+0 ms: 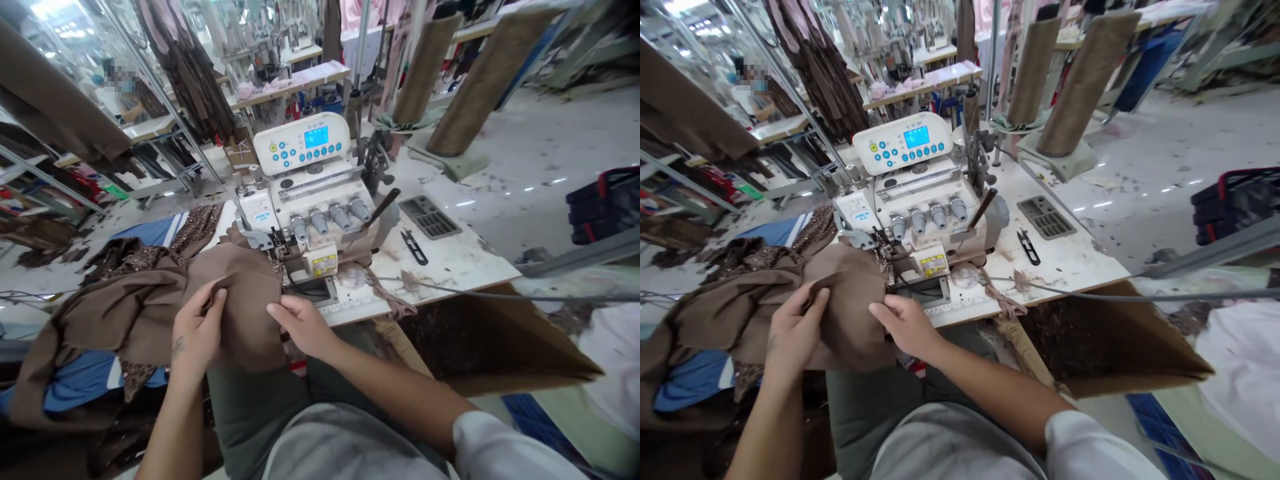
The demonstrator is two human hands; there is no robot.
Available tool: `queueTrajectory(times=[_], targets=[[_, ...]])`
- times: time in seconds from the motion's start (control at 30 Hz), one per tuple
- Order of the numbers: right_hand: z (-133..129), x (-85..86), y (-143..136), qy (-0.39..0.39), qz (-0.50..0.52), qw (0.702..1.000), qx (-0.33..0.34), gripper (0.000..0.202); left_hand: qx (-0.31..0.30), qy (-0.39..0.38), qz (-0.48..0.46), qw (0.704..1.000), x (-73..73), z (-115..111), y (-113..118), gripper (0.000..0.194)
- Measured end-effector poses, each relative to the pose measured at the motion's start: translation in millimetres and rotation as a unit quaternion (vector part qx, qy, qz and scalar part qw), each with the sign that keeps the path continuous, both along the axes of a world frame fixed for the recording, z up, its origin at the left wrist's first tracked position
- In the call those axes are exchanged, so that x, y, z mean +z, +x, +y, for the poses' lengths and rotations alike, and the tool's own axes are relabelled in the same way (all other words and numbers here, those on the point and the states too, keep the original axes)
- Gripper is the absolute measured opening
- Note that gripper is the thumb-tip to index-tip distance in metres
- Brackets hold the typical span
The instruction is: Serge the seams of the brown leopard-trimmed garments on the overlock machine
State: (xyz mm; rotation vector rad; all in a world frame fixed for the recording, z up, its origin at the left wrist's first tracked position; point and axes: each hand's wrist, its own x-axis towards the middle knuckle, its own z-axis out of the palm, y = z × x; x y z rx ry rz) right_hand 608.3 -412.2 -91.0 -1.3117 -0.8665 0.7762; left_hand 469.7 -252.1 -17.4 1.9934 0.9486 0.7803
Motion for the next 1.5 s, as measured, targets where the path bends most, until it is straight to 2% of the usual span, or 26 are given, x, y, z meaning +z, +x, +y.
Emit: queueTrajectory(times=[0.07, 0.17, 0.23, 0.3, 0.37, 0.43, 0.47, 0.5, 0.53, 0.6, 0.73, 0.83, 0.93, 0.97, 1.03, 1.1, 1.17, 1.33, 1.5], targets=[[-4, -5.2, -3, 0.002, -0.052, 0.998, -0.04, 0.048, 0.001, 0.089, 0.035, 0.995, -3.6, 5, 0, 0.041], [-7, -9.4, 0, 0.029, -0.048, 0.995, -0.087, 0.033, -0.017, 0.132, 0.052, 0.99, -5.8, 7, 1, 0.034], [-5, -7.4, 2, 0.039, -0.034, 0.996, -0.07, 0.03, -0.016, 0.199, 0.066, 0.978, -3.6, 4, 3, 0.03], [-3, -3.0, 3, 0.03, -0.049, 0.997, -0.042, 0.041, -0.024, 0.311, 0.065, 0.948, 0.3, -4, 5, 0.029], [-4, 0.1, 2, 0.012, -0.081, 0.996, -0.043, 0.052, -0.123, 0.406, 0.051, 0.904, 4.0, -14, 8, 0.038], [-10, -0.5, 1, 0.006, -0.094, 0.994, -0.052, 0.055, -0.255, 0.441, 0.054, 0.859, 5.9, -24, 12, 0.049], [-13, -2.2, 1, 0.007, -0.096, 0.994, -0.054, 0.054, -0.296, 0.449, 0.066, 0.841, 6.2, -29, 14, 0.052], [-16, -4.6, 0, 0.009, -0.095, 0.994, -0.057, 0.053, -0.309, 0.459, 0.081, 0.829, 6.3, -33, 16, 0.053], [-18, -7.1, 0, 0.009, -0.092, 0.994, -0.06, 0.052, -0.298, 0.472, 0.094, 0.824, 6.3, -36, 19, 0.052], [-20, -11.7, 1, 0.007, -0.091, 0.994, -0.065, 0.052, -0.259, 0.49, 0.118, 0.824, 6.6, -41, 26, 0.048], [-12, -15.0, 5, 0.011, -0.077, 0.993, -0.086, 0.054, -0.226, 0.477, 0.16, 0.834, 5.4, -41, 37, 0.045], [0, -14.5, 9, 0.013, 0.017, 0.993, -0.115, 0.054, -0.224, 0.427, 0.138, 0.865, -1.5, -34, 40, 0.043], [4, -15.4, 11, 0.018, 0.128, 0.986, -0.11, 0.054, -0.207, 0.36, 0.108, 0.903, -10.2, -26, 39, 0.033], [3, -16.2, 10, 0.02, 0.128, 0.986, -0.107, 0.053, -0.196, 0.342, 0.103, 0.913, -12.3, -25, 39, 0.031], [-4, -18.1, 7, 0.014, 0.065, 0.994, -0.084, 0.044, -0.178, 0.321, 0.096, 0.925, -14.3, -24, 39, 0.029], [-13, -19.5, 3, 0.001, -0.016, 0.999, -0.044, 0.04, -0.172, 0.313, 0.095, 0.929, -13.5, -26, 40, 0.029], [-21, -20.2, 0, -0.009, -0.049, 0.999, -0.02, 0.047, -0.174, 0.306, 0.108, 0.93, -10.9, -27, 43, 0.031], [-24, -20.0, -1, -0.015, -0.036, 0.998, -0.046, 0.045, -0.18, 0.276, 0.119, 0.937, -3.9, -17, 53, 0.037], [-19, -18.2, 2, -0.031, 0.028, 0.997, -0.068, 0.04, -0.163, 0.299, 0.182, 0.923, 3.2, 10, 65, 0.041]])
